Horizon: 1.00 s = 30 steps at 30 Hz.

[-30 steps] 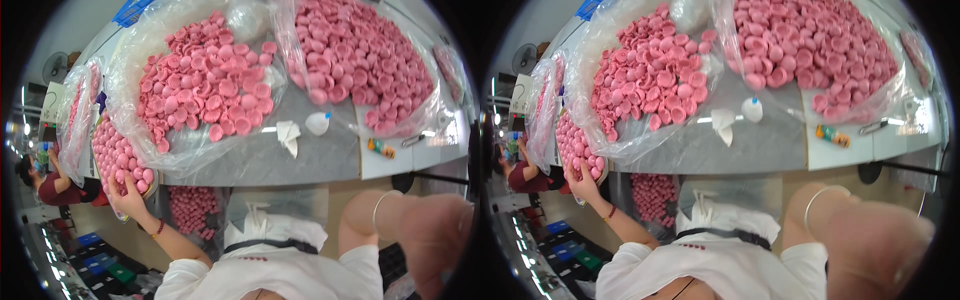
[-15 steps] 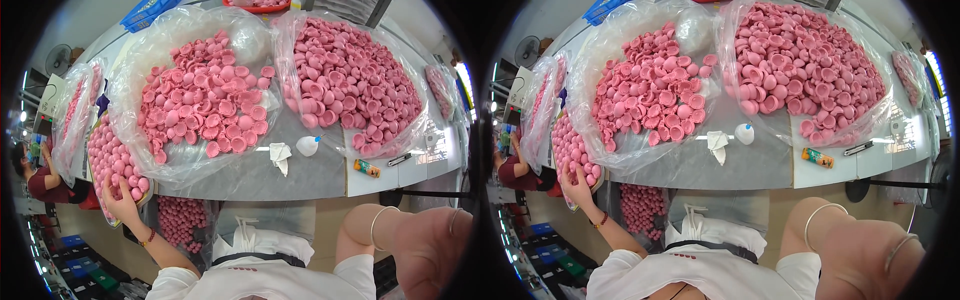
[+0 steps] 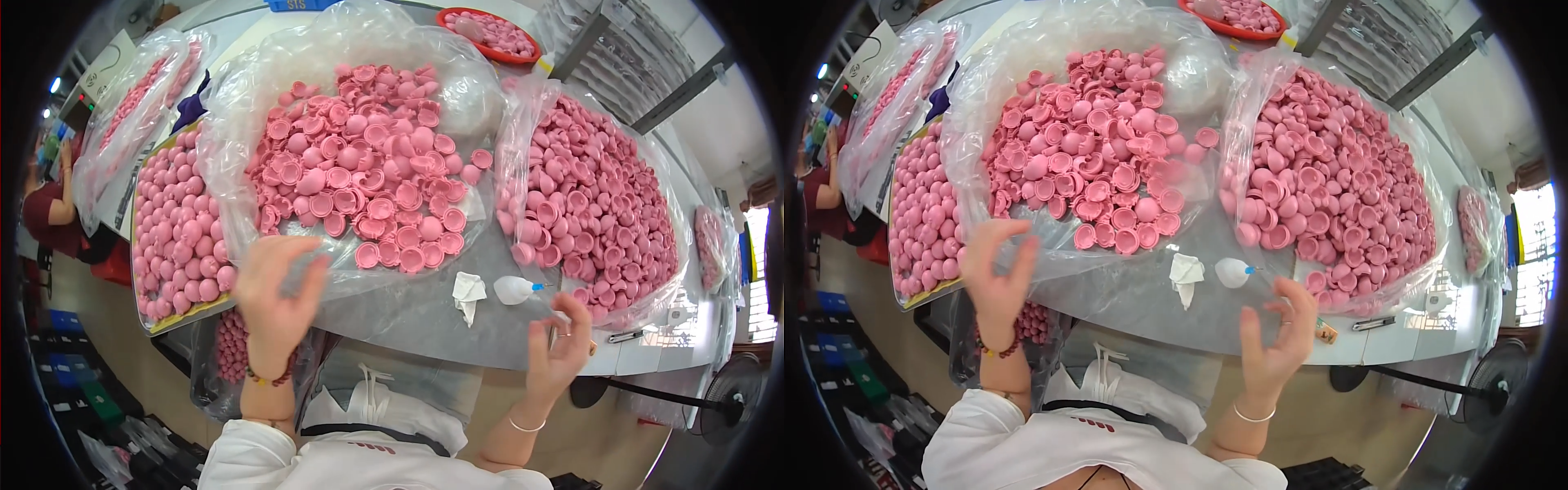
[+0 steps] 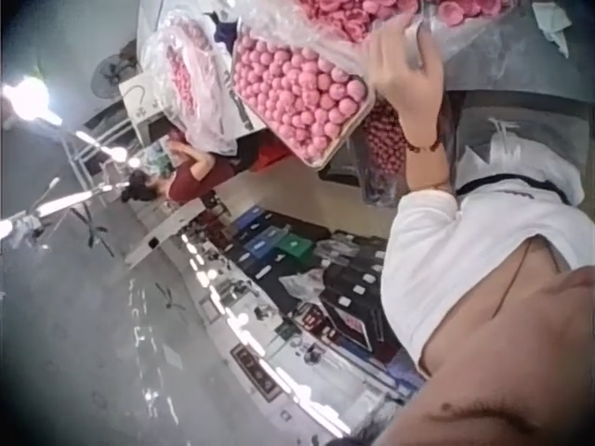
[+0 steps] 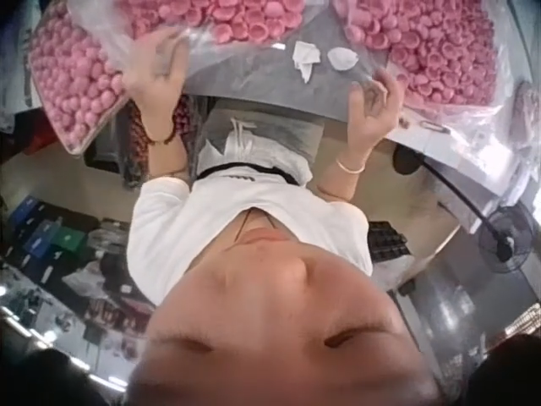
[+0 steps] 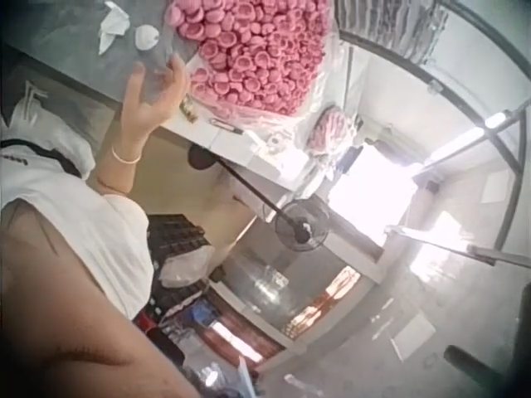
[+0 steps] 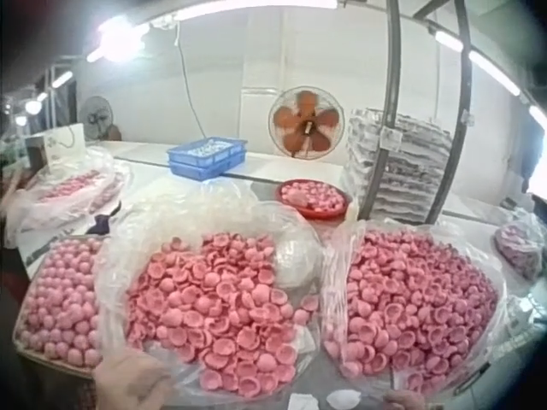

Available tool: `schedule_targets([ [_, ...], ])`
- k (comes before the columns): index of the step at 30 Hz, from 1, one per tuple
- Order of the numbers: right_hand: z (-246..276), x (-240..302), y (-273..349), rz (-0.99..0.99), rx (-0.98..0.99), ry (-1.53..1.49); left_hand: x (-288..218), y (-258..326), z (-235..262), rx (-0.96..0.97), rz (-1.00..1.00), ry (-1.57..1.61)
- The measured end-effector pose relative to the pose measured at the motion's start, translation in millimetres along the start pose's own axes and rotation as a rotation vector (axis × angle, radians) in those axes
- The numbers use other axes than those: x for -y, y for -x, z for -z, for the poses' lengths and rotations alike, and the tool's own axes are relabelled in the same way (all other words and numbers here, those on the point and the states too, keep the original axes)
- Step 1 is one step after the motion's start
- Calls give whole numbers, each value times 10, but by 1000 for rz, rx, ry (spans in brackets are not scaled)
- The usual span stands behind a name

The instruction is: Applying glue to pink plastic toy components and joining them together.

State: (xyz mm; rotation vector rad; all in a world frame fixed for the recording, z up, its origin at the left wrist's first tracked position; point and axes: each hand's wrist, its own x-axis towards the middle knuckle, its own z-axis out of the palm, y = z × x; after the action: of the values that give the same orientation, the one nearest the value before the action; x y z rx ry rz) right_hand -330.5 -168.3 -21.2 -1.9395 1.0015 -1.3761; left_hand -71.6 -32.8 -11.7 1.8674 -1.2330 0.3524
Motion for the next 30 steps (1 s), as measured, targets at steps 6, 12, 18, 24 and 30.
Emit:
schedule_targets([
  [6,-165,-100,-25,-63,119,152,-141,-113,-332,373,80,53],
  [12,-145,-140,-11,-59,229,224,-143,-22,-271,134,185,275],
  [18,-168,171,203,-395,153,-672,-433,239,-288,356,272,847],
  [24,-369,374,240,-438,342,-762,-700,388,-565,603,211,1069],
  [30,-363,319,332,-357,347,-715,-755,520,-558,606,595,1556],
])
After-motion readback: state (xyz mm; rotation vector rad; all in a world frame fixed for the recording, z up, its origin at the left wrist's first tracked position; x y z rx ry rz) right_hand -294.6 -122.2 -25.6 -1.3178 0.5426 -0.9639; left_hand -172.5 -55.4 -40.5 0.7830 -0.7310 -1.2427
